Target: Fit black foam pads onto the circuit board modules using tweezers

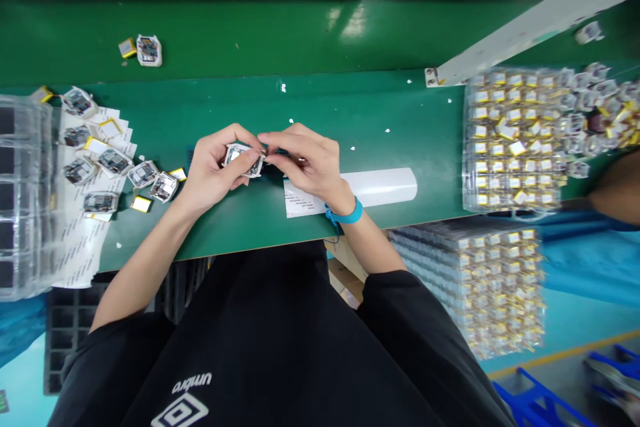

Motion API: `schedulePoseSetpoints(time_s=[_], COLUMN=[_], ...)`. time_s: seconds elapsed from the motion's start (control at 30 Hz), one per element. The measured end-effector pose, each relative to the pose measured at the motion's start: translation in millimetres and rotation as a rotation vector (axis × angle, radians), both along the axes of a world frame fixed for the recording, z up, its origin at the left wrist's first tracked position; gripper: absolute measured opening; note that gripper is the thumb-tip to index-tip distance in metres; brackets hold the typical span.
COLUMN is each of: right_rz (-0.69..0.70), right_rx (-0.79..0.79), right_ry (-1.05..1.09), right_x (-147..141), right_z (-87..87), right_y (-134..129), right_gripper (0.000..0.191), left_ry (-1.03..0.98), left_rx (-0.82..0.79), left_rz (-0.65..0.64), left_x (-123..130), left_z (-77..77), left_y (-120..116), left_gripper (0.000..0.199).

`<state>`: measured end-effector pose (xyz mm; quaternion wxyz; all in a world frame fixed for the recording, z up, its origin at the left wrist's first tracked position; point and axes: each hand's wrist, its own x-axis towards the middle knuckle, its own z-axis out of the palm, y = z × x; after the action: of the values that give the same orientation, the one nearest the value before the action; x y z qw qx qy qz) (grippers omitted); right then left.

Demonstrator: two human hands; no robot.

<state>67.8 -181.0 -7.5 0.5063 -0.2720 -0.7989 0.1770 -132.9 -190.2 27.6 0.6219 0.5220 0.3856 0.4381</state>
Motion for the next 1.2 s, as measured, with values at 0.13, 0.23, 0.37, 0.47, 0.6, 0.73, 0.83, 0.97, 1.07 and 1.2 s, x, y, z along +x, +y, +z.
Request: schedulePoseSetpoints(time_s=[0.13, 0.23, 0.37, 0.47, 0.6, 0.73, 0.83, 0.97, 1.07, 1.2], right_rz=[0.079, 0.117, 0.121, 0.179, 0.175, 0.133, 0.117, 0.111, 0.020, -0.085], right_rx=[-0.030, -0.100, -0.158, -0.150, -0.124, -0.136, -0.169, -0.181, -0.129, -0.106], right_ry=[0.020, 0.042, 0.074, 0.100, 0.088, 0.029, -0.008, -0.023, -0.016, -0.061], right_x=[4, 7, 12, 14, 14, 12, 13, 12, 6, -4], right_z=[-1.0, -0.6, 3.8, 7.6, 7.4, 3.2, 1.8, 2.6, 1.5, -6.0], right_y=[3, 6, 9, 9, 7, 6, 7, 7, 6, 4], right_gripper=[0.016, 0.006, 0.010, 0.013, 0.008, 0.006, 0.008, 0.010, 0.007, 0.011], left_ry=[0.076, 0.100, 0.034, -0.098, -0.187, -0.162, -0.134, -0.122, -0.090, -0.064], left_rx=[0.024, -0.014, -0.118, -0.268, -0.364, -0.343, -0.345, -0.328, -0.267, -0.294], left_rz=[-0.025, -0.066, -0.089, -0.124, -0.132, -0.084, -0.058, -0.061, -0.015, 0.056], left_x=[2, 5, 9, 9, 9, 12, 13, 12, 11, 9], left_z=[0.8, -0.5, -2.2, -1.1, -0.1, -3.2, -5.3, -5.4, -5.1, -6.1], left_y=[1, 0, -4, -6, -6, -6, -6, -5, -4, -1], left_gripper=[0.029, 0.033, 0.040, 0.046, 0.045, 0.043, 0.043, 0.043, 0.042, 0.035])
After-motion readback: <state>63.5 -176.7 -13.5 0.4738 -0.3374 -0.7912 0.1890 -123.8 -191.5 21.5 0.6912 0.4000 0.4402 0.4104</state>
